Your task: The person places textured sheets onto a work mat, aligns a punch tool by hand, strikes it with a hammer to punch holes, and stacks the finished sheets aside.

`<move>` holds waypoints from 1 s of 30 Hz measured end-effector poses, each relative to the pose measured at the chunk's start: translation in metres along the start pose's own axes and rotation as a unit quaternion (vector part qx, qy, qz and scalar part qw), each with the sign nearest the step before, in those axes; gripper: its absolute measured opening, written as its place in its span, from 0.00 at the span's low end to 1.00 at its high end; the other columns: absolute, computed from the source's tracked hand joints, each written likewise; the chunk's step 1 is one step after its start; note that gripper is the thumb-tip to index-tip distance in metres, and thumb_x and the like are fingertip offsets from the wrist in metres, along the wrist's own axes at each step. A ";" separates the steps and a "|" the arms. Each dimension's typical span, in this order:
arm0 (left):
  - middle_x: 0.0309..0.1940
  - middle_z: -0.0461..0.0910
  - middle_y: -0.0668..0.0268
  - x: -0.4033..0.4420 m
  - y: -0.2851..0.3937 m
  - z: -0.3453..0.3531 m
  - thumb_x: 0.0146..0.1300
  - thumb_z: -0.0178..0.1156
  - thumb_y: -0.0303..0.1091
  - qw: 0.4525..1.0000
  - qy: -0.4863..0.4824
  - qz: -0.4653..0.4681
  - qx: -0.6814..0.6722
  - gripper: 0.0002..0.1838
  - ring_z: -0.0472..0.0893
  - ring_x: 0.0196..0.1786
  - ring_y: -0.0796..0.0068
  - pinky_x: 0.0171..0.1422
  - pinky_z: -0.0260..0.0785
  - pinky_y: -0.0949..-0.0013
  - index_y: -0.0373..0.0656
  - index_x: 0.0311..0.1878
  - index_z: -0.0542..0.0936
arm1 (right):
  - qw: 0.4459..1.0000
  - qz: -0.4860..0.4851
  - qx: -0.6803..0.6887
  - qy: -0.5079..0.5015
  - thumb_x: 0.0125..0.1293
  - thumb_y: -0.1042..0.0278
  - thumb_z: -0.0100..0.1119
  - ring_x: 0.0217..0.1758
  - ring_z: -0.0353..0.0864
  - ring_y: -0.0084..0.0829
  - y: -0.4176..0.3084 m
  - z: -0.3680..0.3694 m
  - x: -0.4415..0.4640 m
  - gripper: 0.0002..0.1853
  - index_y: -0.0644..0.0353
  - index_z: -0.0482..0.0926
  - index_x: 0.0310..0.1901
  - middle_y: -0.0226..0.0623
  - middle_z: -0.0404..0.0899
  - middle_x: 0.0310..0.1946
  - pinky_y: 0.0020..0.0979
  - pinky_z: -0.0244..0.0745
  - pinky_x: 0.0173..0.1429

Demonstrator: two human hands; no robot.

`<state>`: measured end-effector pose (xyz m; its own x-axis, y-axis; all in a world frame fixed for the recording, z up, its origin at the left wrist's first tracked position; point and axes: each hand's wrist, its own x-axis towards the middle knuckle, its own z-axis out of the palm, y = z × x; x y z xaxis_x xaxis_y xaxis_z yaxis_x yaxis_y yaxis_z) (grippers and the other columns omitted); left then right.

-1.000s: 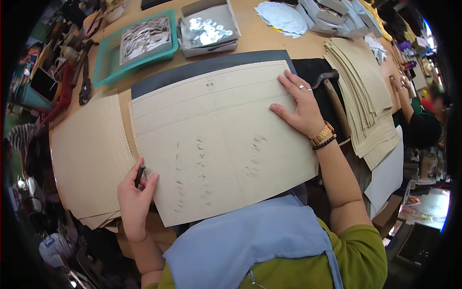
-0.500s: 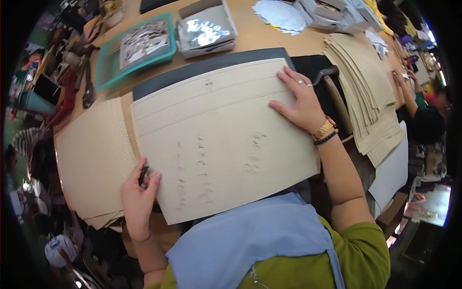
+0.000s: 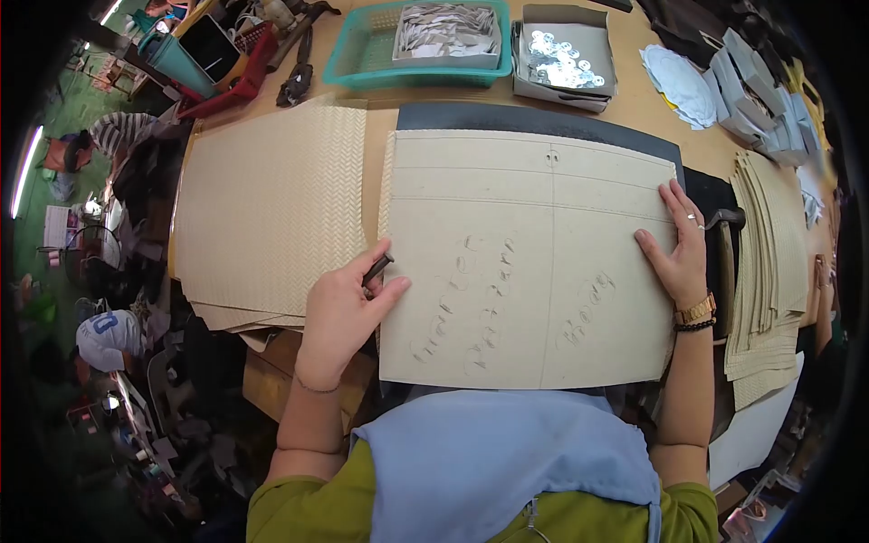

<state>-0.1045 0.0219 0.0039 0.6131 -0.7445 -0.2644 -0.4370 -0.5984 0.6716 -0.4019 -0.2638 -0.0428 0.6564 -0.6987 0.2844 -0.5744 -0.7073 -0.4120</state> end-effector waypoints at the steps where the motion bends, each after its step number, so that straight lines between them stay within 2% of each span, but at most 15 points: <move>1: 0.20 0.69 0.73 0.001 -0.002 0.001 0.55 0.68 0.36 1.000 0.007 0.004 0.003 0.28 0.67 0.24 0.83 0.29 0.62 0.78 0.37 0.59 0.76 | 1.000 0.000 0.002 0.000 0.50 0.60 0.70 0.67 0.65 0.42 0.000 -0.001 0.000 0.36 0.61 0.72 0.61 0.48 0.68 0.64 0.40 0.57 0.70; 3: 0.17 0.72 0.69 0.002 -0.008 0.003 0.55 0.67 0.40 1.000 0.018 0.012 0.008 0.27 0.71 0.21 0.79 0.29 0.65 0.74 0.41 0.58 0.77 | 1.000 0.002 0.000 0.000 0.50 0.60 0.70 0.67 0.65 0.42 -0.001 -0.001 -0.001 0.35 0.61 0.72 0.61 0.48 0.68 0.64 0.40 0.57 0.70; 9: 0.17 0.70 0.70 0.005 -0.005 0.003 0.54 0.67 0.39 1.000 0.019 0.004 0.016 0.28 0.70 0.20 0.79 0.29 0.65 0.74 0.41 0.59 0.77 | 1.000 -0.008 -0.007 0.007 0.50 0.59 0.70 0.66 0.66 0.43 -0.001 -0.001 -0.001 0.35 0.61 0.72 0.61 0.48 0.68 0.64 0.39 0.57 0.70; 12: 0.22 0.68 0.74 0.005 0.003 -0.001 0.55 0.68 0.34 1.000 -0.005 -0.023 0.014 0.28 0.65 0.25 0.86 0.31 0.62 0.80 0.37 0.60 0.75 | 1.000 -0.008 -0.005 0.009 0.50 0.59 0.71 0.66 0.66 0.43 0.000 0.000 -0.001 0.35 0.61 0.72 0.60 0.48 0.68 0.64 0.39 0.57 0.70; 18: 0.22 0.68 0.74 0.005 0.004 -0.001 0.55 0.67 0.34 0.999 -0.005 -0.012 0.032 0.29 0.66 0.26 0.85 0.31 0.63 0.78 0.38 0.61 0.74 | 1.000 -0.005 -0.012 0.012 0.50 0.57 0.71 0.66 0.66 0.43 0.001 -0.001 -0.001 0.35 0.60 0.73 0.59 0.48 0.68 0.63 0.39 0.57 0.70; 21: 0.17 0.72 0.66 0.006 -0.002 0.001 0.54 0.67 0.41 0.998 0.018 0.028 0.050 0.28 0.72 0.21 0.76 0.29 0.66 0.72 0.41 0.59 0.76 | 1.000 -0.006 -0.015 0.012 0.50 0.56 0.71 0.66 0.66 0.43 0.001 -0.001 -0.001 0.35 0.61 0.73 0.60 0.48 0.69 0.63 0.39 0.57 0.69; 24: 0.19 0.74 0.64 0.006 0.017 -0.009 0.53 0.68 0.41 0.985 -0.024 -0.019 0.167 0.27 0.75 0.22 0.70 0.31 0.68 0.69 0.42 0.56 0.78 | 1.000 -0.008 -0.009 0.016 0.49 0.55 0.71 0.66 0.66 0.44 0.003 0.000 -0.001 0.35 0.61 0.73 0.59 0.49 0.69 0.63 0.39 0.57 0.69; 27: 0.27 0.79 0.59 0.020 0.032 -0.013 0.52 0.68 0.41 0.971 0.014 0.073 0.226 0.23 0.79 0.31 0.61 0.37 0.71 0.65 0.42 0.51 0.80 | 1.000 -0.004 -0.002 0.020 0.49 0.54 0.71 0.66 0.66 0.44 0.004 0.001 -0.002 0.36 0.61 0.73 0.59 0.49 0.69 0.63 0.39 0.57 0.70; 30: 0.37 0.82 0.57 0.064 0.050 -0.002 0.54 0.68 0.38 0.951 0.036 0.247 0.183 0.22 0.81 0.38 0.63 0.46 0.71 0.68 0.36 0.50 0.79 | 1.000 -0.005 -0.006 0.021 0.49 0.54 0.71 0.66 0.65 0.44 0.005 0.001 -0.003 0.35 0.61 0.73 0.59 0.48 0.69 0.63 0.40 0.57 0.69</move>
<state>-0.0854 -0.0553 0.0222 0.3114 -0.9471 0.0781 -0.8755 -0.2539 0.4111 -0.4061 -0.2652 -0.0468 0.6404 -0.6958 0.3252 -0.5743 -0.7150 -0.3987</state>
